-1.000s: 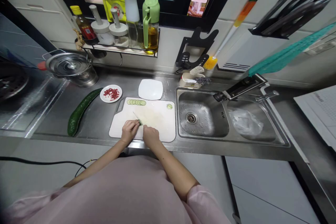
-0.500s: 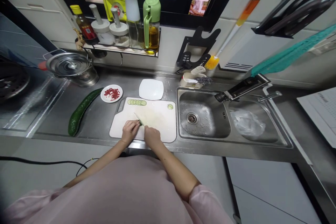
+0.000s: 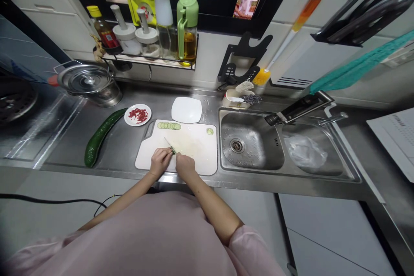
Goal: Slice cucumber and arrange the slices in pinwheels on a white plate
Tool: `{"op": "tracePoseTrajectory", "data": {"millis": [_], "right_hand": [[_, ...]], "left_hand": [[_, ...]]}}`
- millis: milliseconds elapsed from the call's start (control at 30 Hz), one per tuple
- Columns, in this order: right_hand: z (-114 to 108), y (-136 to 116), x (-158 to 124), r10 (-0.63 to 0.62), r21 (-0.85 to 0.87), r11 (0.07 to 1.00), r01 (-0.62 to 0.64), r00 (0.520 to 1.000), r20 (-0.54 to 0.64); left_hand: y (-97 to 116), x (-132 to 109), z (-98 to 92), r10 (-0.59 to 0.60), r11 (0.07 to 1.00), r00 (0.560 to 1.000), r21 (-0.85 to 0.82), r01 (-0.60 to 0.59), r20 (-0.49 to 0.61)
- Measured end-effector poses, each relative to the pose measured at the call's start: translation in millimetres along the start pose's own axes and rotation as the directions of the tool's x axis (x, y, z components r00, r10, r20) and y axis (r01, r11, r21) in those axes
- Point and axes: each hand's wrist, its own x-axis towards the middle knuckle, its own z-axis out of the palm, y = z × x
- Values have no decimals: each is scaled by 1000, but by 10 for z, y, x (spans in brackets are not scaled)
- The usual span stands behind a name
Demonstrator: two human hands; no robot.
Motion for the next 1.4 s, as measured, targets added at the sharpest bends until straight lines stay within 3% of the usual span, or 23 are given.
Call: {"op": "tracePoseTrajectory", "data": {"millis": [167,400,533,600,633,700,800,1033,1400], "right_hand": [[3,65,-19,15,21,1000,-15,1000,-25],[-121,274,-232,131,90,988,-125,990,-57],[-202,352,-324,145,28,989,-144,987,-69],[-233,384,-359,129,-35,991,-132,989,-73],[-245,400,-376,117,-62,991,-122,990,-77],[-261,427,-408,97,-102,989,-106,991,-93],[-264,452,-449,84,-136,986,-100,989,-122],[-200,465,-469,79,-140,986,-95,991,-112],[-217,547,-504,67,-127,989,-78,994,-88]], "left_hand": [[6,19,-12,-27,1000,1000,-4,27,-16],[79,39,-3,-93,996,995,-5,93,-30],[229,232,-101,-120,988,991,93,125,-51],[326,408,-192,-59,988,998,146,53,36],[371,502,-237,-6,986,991,166,-17,133],[438,672,-308,87,972,933,177,-157,348],[456,821,-339,119,958,856,167,-232,502],[362,800,-264,125,970,816,105,-221,565],[453,853,-276,121,988,736,-11,-152,666]]}}
